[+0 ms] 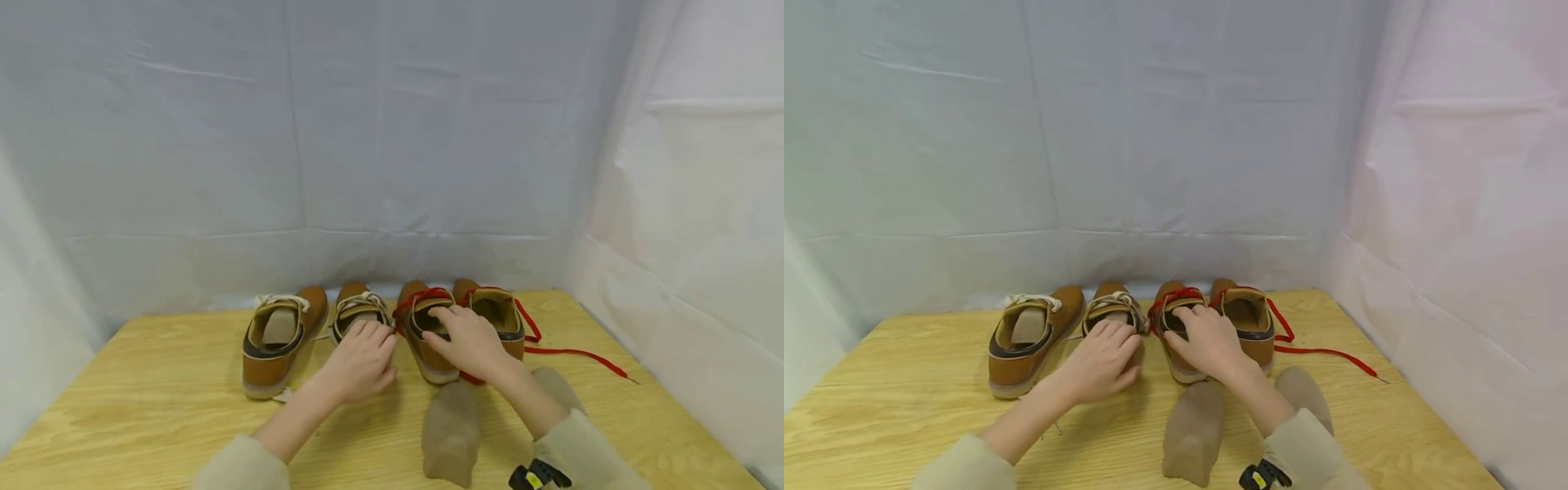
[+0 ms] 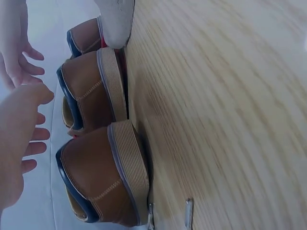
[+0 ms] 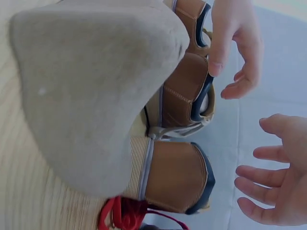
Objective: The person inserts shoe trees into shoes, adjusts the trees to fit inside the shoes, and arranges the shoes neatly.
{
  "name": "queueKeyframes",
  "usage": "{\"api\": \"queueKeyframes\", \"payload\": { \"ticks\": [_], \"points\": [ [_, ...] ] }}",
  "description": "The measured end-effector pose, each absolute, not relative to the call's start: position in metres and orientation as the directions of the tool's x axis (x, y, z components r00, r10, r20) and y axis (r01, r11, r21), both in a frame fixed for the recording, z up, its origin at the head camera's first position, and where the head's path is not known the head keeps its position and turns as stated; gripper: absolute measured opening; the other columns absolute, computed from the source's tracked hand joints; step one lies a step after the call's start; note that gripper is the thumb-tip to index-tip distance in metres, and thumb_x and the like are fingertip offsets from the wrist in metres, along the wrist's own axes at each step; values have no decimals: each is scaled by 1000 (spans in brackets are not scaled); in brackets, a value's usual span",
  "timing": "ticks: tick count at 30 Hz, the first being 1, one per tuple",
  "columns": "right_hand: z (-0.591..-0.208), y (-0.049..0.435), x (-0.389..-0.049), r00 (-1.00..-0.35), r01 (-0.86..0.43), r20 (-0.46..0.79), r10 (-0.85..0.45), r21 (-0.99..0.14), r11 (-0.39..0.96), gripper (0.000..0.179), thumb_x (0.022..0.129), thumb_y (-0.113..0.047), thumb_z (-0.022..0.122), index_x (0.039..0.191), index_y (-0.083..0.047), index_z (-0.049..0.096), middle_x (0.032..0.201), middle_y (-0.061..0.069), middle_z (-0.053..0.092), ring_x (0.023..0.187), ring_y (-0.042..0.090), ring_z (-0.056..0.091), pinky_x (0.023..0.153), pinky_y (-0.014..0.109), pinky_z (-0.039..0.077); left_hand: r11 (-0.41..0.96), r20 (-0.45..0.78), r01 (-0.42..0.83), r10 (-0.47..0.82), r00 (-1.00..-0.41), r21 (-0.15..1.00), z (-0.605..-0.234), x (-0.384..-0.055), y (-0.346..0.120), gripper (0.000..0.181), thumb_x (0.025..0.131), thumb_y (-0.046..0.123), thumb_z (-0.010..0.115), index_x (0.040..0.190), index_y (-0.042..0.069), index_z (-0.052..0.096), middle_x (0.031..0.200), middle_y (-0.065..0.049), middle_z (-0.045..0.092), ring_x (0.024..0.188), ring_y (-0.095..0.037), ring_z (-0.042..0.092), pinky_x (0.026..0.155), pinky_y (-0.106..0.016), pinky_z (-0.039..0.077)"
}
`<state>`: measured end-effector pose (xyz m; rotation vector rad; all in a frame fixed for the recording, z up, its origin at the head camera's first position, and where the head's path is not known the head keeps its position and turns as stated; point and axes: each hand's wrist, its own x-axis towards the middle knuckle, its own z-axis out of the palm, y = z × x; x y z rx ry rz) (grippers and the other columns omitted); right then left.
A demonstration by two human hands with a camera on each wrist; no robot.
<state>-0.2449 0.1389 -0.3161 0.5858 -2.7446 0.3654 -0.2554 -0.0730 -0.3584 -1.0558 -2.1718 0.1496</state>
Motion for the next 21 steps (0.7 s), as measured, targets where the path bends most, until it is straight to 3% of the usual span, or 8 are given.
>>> {"api": "queueKeyframes", "payload": {
  "ticks": [8, 15, 21],
  "points": [
    [-319, 157, -231, -836, -476, 369, -408, -116, 871, 44, 84, -37, 66, 119, -10, 61, 106, 8, 62, 90, 25, 59, 67, 36, 48, 660, 488, 660, 736, -469, -360, -353, -255, -64, 42, 81, 38, 64, 110, 9, 57, 103, -7, 54, 98, -24, 50, 86, -39, 38],
    [-321, 171, -221, -824, -534, 282, -491, -99, 840, 51, 83, -41, 66, 122, -10, 58, 106, 7, 59, 89, 24, 56, 69, 38, 46, 655, 434, 687, 743, -510, -314, -350, -256, -51, 48, 82, 38, 65, 118, 8, 54, 107, -7, 55, 101, -24, 50, 88, -40, 38],
    [-325, 180, -210, -785, -592, 259, -563, -45, 805, 56, 81, -44, 66, 122, -6, 56, 107, 6, 58, 95, 24, 55, 77, 43, 45, 672, 427, 659, 733, -529, -338, -352, -259, -44, 50, 85, 42, 61, 118, 6, 54, 109, -7, 56, 102, -24, 50, 90, -39, 37]
  ]
}}
